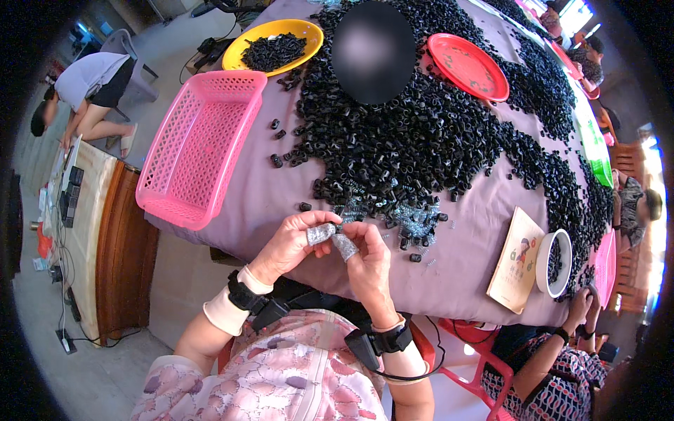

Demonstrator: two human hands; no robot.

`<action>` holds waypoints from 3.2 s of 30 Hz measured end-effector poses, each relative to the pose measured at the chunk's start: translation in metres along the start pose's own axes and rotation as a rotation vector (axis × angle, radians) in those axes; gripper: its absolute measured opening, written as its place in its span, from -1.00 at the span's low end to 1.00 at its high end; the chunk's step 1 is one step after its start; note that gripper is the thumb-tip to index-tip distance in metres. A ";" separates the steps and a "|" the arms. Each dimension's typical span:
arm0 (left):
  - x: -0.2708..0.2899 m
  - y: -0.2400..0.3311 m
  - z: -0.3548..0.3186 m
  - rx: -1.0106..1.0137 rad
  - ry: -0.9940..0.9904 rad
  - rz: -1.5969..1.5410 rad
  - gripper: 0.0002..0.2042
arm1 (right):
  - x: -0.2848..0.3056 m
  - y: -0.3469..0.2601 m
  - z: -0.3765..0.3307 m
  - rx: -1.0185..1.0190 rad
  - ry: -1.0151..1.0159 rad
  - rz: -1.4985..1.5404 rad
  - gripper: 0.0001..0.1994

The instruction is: Manually assembling small black plastic shoe components from a large pile on a table.

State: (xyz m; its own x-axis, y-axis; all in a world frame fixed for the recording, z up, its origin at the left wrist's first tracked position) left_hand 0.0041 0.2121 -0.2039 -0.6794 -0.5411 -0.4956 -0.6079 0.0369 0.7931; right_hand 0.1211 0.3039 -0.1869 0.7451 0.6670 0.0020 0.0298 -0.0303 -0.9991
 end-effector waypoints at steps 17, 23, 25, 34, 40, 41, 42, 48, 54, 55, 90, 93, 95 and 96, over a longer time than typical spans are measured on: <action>0.008 -0.008 0.004 0.108 -0.055 -0.233 -0.83 | -0.006 0.002 0.002 0.067 -0.140 -0.013 -0.78; 0.011 -0.011 0.004 0.094 -0.072 -0.306 -0.81 | -0.007 -0.002 0.010 0.062 -0.164 -0.059 -0.77; 0.014 -0.012 0.005 0.084 -0.106 -0.300 -0.80 | -0.004 -0.002 0.013 0.147 -0.165 -0.153 -0.77; 0.007 -0.008 0.002 0.050 -0.053 -0.262 -0.85 | -0.006 0.003 0.009 0.291 -0.082 -0.171 -0.76; 0.005 -0.008 0.002 0.026 -0.052 -0.259 -0.89 | -0.003 0.013 0.009 0.279 -0.093 -0.138 -0.76; 0.005 -0.009 0.003 0.027 -0.053 -0.259 -0.89 | -0.002 0.015 0.009 0.246 -0.111 -0.092 -0.76; 0.006 -0.010 0.004 0.031 -0.062 -0.242 -0.88 | -0.003 0.014 0.009 0.245 -0.111 -0.091 -0.76; 0.006 -0.009 0.005 0.049 -0.040 -0.245 -0.88 | -0.004 -0.014 0.014 0.242 -0.268 -0.309 -0.66; 0.004 -0.008 0.005 0.099 -0.039 -0.246 -0.93 | -0.002 -0.003 0.014 0.210 -0.268 -0.197 -0.64; 0.004 -0.008 0.004 0.126 -0.028 -0.255 -0.94 | -0.001 -0.005 0.013 0.202 -0.268 -0.218 -0.65; 0.008 -0.019 0.007 0.111 -0.050 -0.362 -0.88 | 0.000 0.010 0.016 0.175 -0.238 -0.063 -0.71; 0.008 -0.019 0.008 0.113 -0.034 -0.352 -0.88 | 0.000 0.012 0.017 0.199 -0.257 -0.107 -0.71; 0.006 -0.017 0.009 0.110 -0.040 -0.346 -0.88 | 0.001 0.015 0.017 0.172 -0.259 -0.045 -0.71; 0.007 -0.018 0.009 0.111 -0.034 -0.344 -0.88 | 0.000 0.012 0.016 0.174 -0.261 -0.043 -0.71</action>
State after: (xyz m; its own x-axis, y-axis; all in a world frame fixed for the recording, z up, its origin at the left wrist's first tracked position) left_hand 0.0066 0.2154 -0.2242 -0.4397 -0.5099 -0.7393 -0.8429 -0.0499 0.5358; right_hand 0.1106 0.3159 -0.1994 0.5491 0.8339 0.0555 -0.0741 0.1148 -0.9906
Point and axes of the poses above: each hand's wrist, its own z-axis towards the middle knuckle, its own x-axis out of the back of the hand, y = z × x, the point moved 3 cm from there along z, towards the middle knuckle, and after that the axes turned 5 degrees about y, right-handed, at the moved point
